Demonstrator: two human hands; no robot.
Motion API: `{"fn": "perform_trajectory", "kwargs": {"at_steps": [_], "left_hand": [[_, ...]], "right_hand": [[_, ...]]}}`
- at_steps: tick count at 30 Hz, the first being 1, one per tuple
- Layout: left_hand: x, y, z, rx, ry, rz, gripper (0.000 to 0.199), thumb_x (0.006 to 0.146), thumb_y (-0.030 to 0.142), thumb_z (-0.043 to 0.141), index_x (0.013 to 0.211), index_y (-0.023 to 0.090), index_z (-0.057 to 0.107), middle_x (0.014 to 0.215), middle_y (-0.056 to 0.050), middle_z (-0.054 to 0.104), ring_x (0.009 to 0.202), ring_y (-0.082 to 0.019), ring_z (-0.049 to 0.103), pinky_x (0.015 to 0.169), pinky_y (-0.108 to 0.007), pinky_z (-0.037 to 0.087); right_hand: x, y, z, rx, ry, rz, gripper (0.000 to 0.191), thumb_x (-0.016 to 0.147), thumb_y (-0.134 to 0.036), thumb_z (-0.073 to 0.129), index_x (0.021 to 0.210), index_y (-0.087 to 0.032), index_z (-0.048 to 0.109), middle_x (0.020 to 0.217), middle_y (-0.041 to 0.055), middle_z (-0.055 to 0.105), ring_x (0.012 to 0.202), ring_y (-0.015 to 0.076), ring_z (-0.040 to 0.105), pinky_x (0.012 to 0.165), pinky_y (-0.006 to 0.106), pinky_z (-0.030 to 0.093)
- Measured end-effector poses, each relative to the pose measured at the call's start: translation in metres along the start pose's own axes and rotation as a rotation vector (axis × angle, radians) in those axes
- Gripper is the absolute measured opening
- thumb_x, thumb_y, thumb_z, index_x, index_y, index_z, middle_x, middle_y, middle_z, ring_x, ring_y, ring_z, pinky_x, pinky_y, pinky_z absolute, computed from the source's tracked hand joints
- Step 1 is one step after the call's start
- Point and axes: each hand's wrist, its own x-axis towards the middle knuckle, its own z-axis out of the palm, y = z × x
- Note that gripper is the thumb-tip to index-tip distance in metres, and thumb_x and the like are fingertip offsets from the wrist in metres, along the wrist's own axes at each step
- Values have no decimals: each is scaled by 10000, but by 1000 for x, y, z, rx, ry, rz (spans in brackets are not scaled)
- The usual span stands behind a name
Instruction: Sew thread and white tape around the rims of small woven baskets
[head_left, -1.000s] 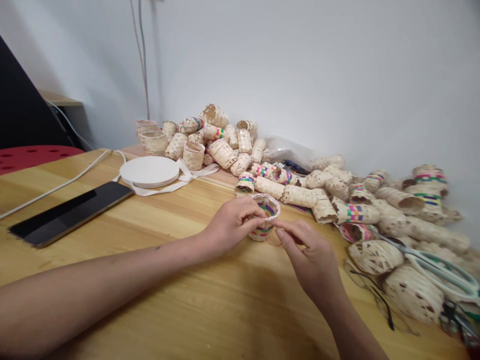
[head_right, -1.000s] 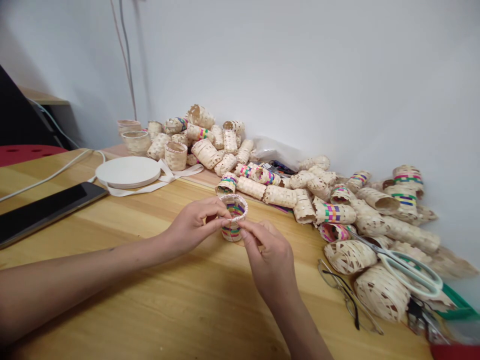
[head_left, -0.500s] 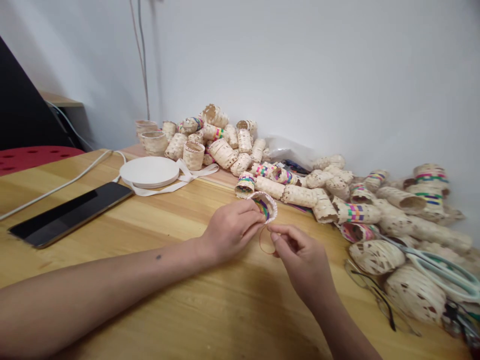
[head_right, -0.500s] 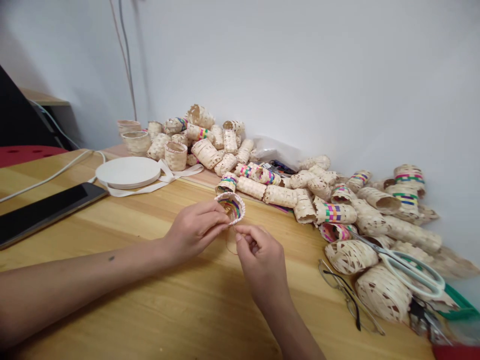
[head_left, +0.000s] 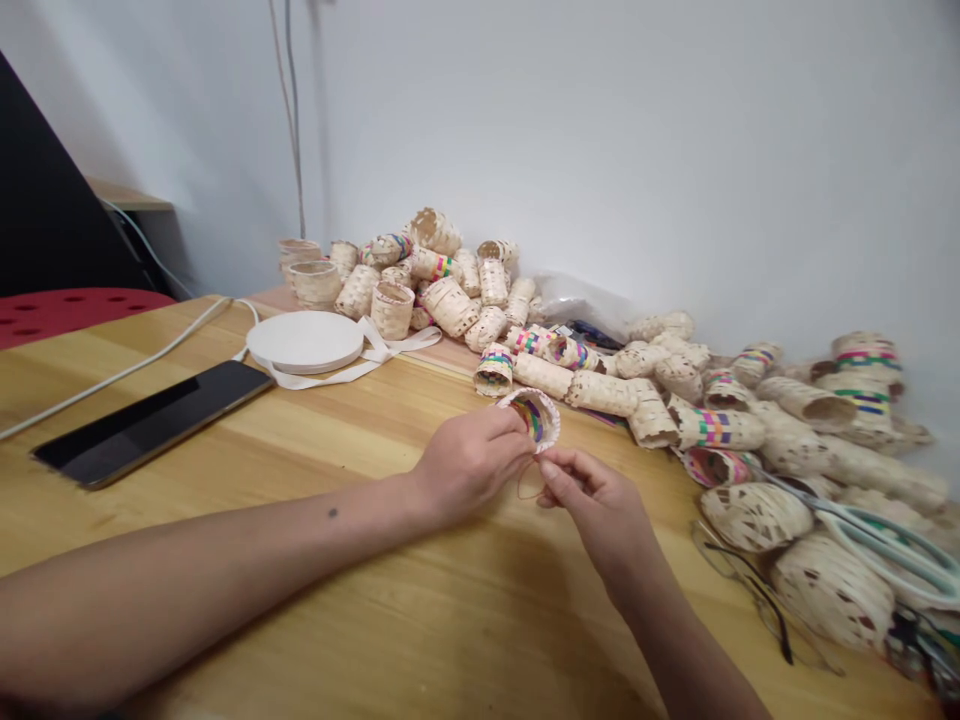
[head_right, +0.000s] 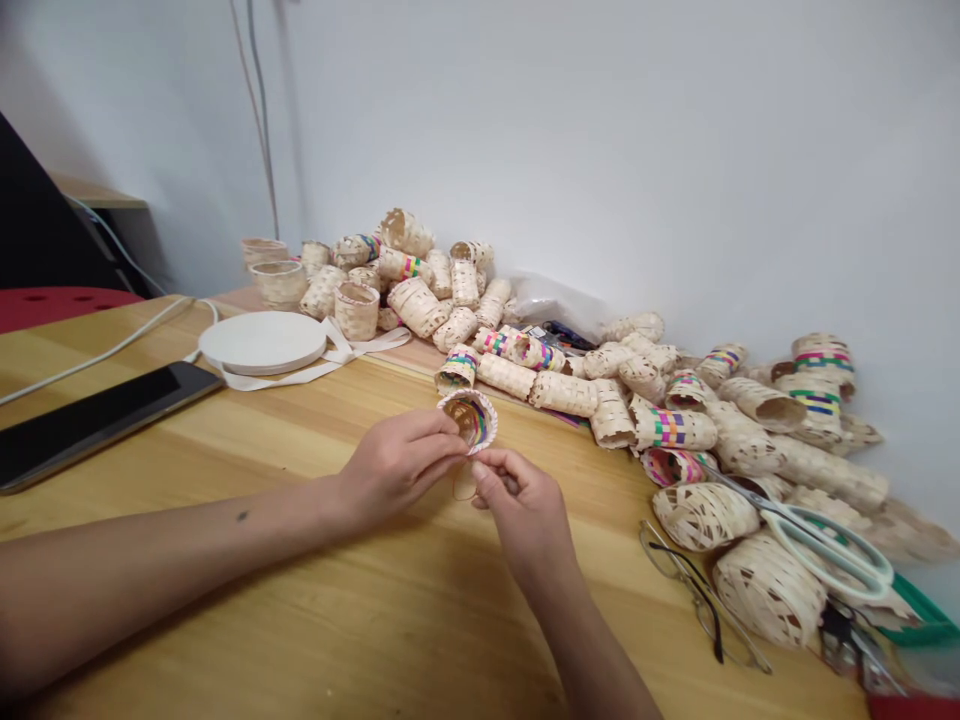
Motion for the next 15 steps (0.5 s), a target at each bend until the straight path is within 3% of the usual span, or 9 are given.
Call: {"fn": "perform_trajectory", "kwargs": {"at_steps": [3, 9, 12, 15], "left_hand": [[0, -3, -1, 39, -35, -3, 315, 973, 236, 409, 809, 143, 661, 798, -51, 621, 736, -127, 539, 636, -225, 397], [-3, 3, 2, 83, -86, 28, 373, 989, 265, 367, 769, 153, 647, 750, -31, 583, 684, -125, 485, 594, -242, 340], [-5, 2, 4, 130, -122, 111, 349, 997, 260, 352, 845, 153, 647, 790, -33, 596, 715, -134, 495, 614, -253, 345], [-6, -1, 5, 180, -132, 198, 321, 999, 244, 357, 895, 150, 646, 823, -39, 609, 768, -150, 509, 646, -268, 360]], "right_hand": [[2, 3, 1, 88, -8, 24, 287, 719, -371, 700, 916, -175, 633, 674, -29, 613, 602, 116, 601, 629, 272, 539], [7, 10, 1, 160, -11, -48, 299, 714, -356, 710, 846, -204, 488, 663, -39, 603, 596, 119, 593, 600, 267, 525], [8, 5, -8, -33, -68, -102, 282, 768, -393, 649, 937, -188, 554, 717, 6, 638, 636, 147, 611, 599, 279, 515], [7, -2, -18, -425, 44, -241, 281, 846, -395, 557, 1035, -201, 633, 771, 31, 661, 663, 166, 609, 627, 300, 489]]}}
